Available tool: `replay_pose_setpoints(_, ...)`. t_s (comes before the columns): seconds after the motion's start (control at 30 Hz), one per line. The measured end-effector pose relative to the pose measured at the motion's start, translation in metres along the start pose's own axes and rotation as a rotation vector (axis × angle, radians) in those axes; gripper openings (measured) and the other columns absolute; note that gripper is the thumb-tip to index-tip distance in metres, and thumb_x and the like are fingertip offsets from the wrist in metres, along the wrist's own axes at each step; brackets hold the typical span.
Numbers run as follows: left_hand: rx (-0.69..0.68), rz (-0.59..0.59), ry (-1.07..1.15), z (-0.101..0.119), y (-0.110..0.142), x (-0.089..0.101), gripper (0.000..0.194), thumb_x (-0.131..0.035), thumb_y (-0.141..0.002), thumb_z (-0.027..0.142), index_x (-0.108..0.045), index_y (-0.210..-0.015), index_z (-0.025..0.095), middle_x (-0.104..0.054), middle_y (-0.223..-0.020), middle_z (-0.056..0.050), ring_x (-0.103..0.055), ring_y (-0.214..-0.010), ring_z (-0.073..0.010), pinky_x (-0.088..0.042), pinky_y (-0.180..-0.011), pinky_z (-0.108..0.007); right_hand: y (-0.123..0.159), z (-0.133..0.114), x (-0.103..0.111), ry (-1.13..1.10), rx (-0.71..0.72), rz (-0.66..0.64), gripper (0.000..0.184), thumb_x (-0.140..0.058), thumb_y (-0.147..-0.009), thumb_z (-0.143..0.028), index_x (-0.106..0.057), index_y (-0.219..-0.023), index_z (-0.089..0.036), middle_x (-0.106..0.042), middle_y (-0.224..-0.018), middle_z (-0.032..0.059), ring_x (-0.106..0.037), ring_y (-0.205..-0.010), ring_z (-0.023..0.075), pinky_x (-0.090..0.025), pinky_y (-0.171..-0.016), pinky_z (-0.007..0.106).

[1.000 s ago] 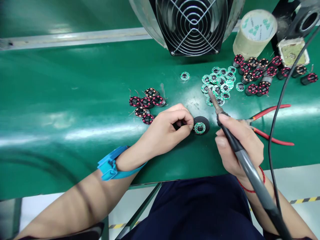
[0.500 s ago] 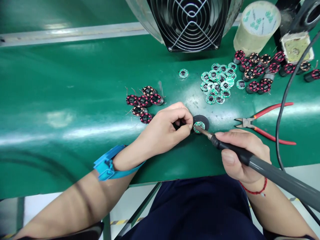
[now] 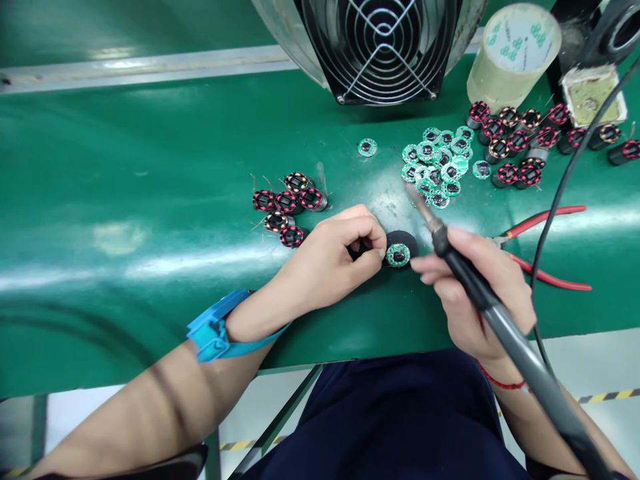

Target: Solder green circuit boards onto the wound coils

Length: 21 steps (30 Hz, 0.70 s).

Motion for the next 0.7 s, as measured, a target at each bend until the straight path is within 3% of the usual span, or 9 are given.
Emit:
replay_pose_setpoints(0.07, -0.004, -0.003, -0.003, 0.000, 0.000, 0.000, 0.015, -0.052, -0.073, 0.001, -0.053, -0.066, 0.015, -0.050, -0.073, 0.001, -0.047, -0.067, -0.0106, -0.036, -0.061, -0.025, -0.006, -0.001, -0.010, 0.006, 0.021, -0.041, 0.043, -0.054, -0.093, -0.022, -0.048, -0.135, -0.031, -0.073, -0.100, 0.0030, -0.072, -0.086, 0.0222, -0.059, -0.080, 0.043)
replay_pose_setpoints(0.17, -0.020, 0.006, -0.008, 0.001, 0.000, 0.000, 0.015, -0.052, -0.073, 0.001, -0.052, -0.067, 0.015, -0.048, -0.071, 0.002, -0.047, -0.067, -0.0110, -0.035, -0.061, -0.025, -0.009, -0.001, -0.039, 0.140, 0.071, -0.320, 0.052, -0.057, -0.089, -0.017, -0.044, -0.138, -0.030, -0.067, -0.121, 0.0063, -0.063, -0.111, 0.0246, -0.053, -0.095, 0.046)
replay_pose_setpoints(0.23, -0.027, 0.013, -0.011, 0.000, 0.000, 0.000, 0.016, -0.051, -0.074, 0.002, -0.050, -0.065, 0.016, -0.047, -0.070, 0.002, -0.046, -0.067, -0.0111, -0.036, -0.062, -0.025, -0.008, 0.001, -0.049, 0.196, 0.089, -0.426, 0.056, -0.055, -0.089, -0.016, -0.040, -0.141, -0.030, -0.064, -0.123, 0.0077, -0.060, -0.113, 0.0257, -0.052, -0.095, 0.047)
replay_pose_setpoints(0.47, -0.003, -0.004, 0.026, -0.005, 0.004, 0.005, 0.014, -0.052, -0.079, 0.002, -0.054, -0.078, 0.016, -0.050, -0.076, 0.002, -0.049, -0.070, -0.0106, -0.040, -0.064, -0.025, -0.006, 0.003, -0.052, 0.285, 0.131, -0.417, 0.041, -0.051, -0.094, -0.022, -0.047, -0.134, -0.025, -0.064, -0.096, 0.0066, -0.057, -0.088, 0.0232, -0.051, -0.079, 0.041)
replay_pose_setpoints(0.6, -0.001, -0.166, -0.017, -0.007, 0.009, 0.003, 0.010, -0.059, -0.082, 0.012, -0.057, -0.090, 0.016, -0.054, -0.090, -0.001, -0.053, -0.084, -0.0144, -0.044, -0.075, -0.029, -0.006, -0.001, -0.055, 0.410, 0.195, -0.383, 0.038, -0.054, -0.093, -0.026, -0.049, -0.130, -0.020, -0.061, -0.090, 0.0073, -0.052, -0.081, 0.0234, -0.048, -0.070, 0.039)
replay_pose_setpoints(0.7, -0.018, -0.228, -0.068, -0.005, 0.012, -0.001, 0.006, -0.060, -0.084, 0.017, -0.058, -0.089, 0.017, -0.055, -0.093, -0.002, -0.053, -0.091, -0.0172, -0.043, -0.079, -0.032, -0.005, 0.000, -0.054, 0.434, 0.183, -0.369, 0.044, -0.056, -0.092, -0.030, -0.045, -0.134, -0.021, -0.061, -0.093, 0.0075, -0.053, -0.083, 0.0243, -0.049, -0.071, 0.040)
Point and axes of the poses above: each hand's wrist, its own y-axis away from the middle knuckle, its own x-axis out of the back of the hand, z = x × y, the point moved 8 cm from there along -y, towards the middle knuckle
